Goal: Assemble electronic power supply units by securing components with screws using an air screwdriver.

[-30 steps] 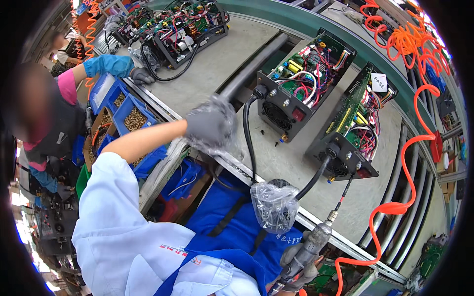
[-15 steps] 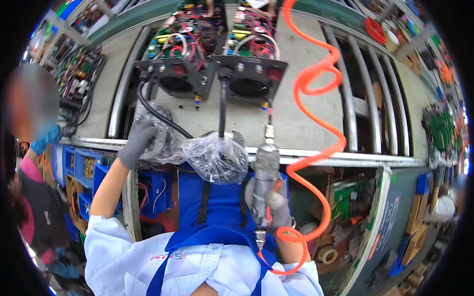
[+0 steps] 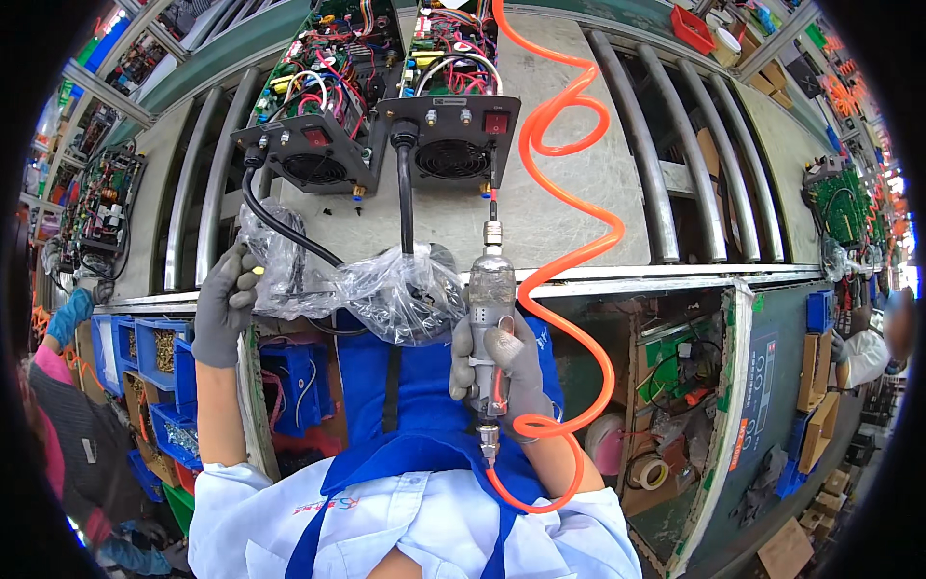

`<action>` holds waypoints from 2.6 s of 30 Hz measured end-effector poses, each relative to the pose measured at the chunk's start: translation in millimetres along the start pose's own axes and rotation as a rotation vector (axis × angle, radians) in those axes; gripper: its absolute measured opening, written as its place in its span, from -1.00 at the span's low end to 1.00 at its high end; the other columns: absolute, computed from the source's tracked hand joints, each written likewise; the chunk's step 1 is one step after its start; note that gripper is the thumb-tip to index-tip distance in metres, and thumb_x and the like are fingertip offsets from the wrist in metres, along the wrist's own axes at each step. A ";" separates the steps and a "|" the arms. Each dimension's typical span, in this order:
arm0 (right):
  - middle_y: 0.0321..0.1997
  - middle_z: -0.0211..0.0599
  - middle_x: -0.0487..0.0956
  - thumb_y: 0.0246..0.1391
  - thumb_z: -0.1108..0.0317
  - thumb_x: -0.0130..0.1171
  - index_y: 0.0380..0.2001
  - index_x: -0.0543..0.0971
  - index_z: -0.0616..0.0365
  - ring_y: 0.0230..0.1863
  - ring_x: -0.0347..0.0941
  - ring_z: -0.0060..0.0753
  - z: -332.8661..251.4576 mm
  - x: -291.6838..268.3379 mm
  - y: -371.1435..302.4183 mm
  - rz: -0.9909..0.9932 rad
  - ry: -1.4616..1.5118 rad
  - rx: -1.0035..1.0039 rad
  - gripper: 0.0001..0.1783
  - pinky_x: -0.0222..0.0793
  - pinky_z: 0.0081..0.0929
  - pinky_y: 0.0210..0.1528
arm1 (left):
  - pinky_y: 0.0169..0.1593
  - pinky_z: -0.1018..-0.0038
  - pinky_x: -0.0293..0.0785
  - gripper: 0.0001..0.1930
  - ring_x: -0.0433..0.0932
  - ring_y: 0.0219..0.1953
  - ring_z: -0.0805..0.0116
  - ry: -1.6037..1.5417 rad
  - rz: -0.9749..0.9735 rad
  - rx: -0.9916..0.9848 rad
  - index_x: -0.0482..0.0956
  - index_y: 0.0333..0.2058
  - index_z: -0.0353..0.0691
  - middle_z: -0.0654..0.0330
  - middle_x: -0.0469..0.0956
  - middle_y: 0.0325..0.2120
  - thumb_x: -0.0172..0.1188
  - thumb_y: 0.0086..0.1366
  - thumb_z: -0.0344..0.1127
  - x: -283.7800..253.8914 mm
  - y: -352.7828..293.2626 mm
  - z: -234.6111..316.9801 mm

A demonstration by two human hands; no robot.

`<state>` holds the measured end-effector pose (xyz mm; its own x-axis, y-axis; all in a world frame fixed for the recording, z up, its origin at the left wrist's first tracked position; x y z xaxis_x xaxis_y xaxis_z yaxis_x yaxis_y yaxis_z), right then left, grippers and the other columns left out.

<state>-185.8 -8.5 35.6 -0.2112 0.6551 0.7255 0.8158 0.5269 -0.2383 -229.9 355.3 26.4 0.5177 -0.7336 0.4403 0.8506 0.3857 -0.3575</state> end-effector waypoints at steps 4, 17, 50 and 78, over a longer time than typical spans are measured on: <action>-0.37 -0.30 0.35 0.10 -0.04 0.08 0.19 0.23 0.31 -0.57 0.34 -0.54 -1.5 -1.9 4.7 0.015 -0.014 -0.005 -0.24 0.45 -0.49 -0.57 | -0.65 0.81 0.25 -0.69 0.42 -0.51 0.61 -0.071 0.002 -0.099 0.38 0.00 -0.33 0.15 0.50 -0.34 0.11 0.36 -0.31 12.0 -14.9 -10.9; -0.53 -0.15 0.54 -0.35 -0.34 0.40 0.09 0.25 0.14 -0.64 0.46 -0.48 1.1 -28.3 0.6 0.065 -0.419 0.029 0.06 0.40 -0.57 -0.60 | -0.67 0.73 0.23 -0.70 0.46 -0.61 0.60 0.051 -0.383 -0.528 0.44 -0.10 -0.35 0.09 0.59 -0.40 0.12 0.32 -0.24 106.2 -95.1 -106.5; -0.41 -0.28 0.39 0.06 -0.04 0.19 -0.10 0.32 0.25 -0.59 0.41 -0.50 -2.7 -11.6 10.2 0.034 -0.053 -0.009 -0.41 0.50 -0.49 -0.62 | -0.50 0.78 0.33 -0.68 0.46 -0.44 0.67 0.250 -0.715 -0.341 0.45 -0.01 -0.41 0.22 0.57 -0.25 0.12 0.32 -0.35 181.4 94.4 -109.2; -0.44 -0.21 0.48 -0.26 -0.01 0.40 0.13 0.26 0.21 -0.65 0.46 -0.43 -5.5 -50.8 -6.9 0.052 -0.345 0.389 -0.08 0.49 -0.43 -0.61 | -0.59 0.79 0.31 -0.67 0.42 -0.56 0.69 0.235 -0.601 -0.469 0.49 -0.21 -0.25 0.35 0.47 -0.50 0.07 0.39 -0.05 207.0 94.7 -134.6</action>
<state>-177.7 -48.4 3.9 -0.3943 0.7917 0.4665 0.5834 0.6079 -0.5386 -54.6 164.6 -27.1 -0.0948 -0.8601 0.5012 0.8235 -0.3507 -0.4460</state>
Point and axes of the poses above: each hand's wrist, its own y-axis towards the middle knuckle, its own x-axis out of the palm, z = x × y, the point moved 6 cm from there along y, towards the middle knuckle
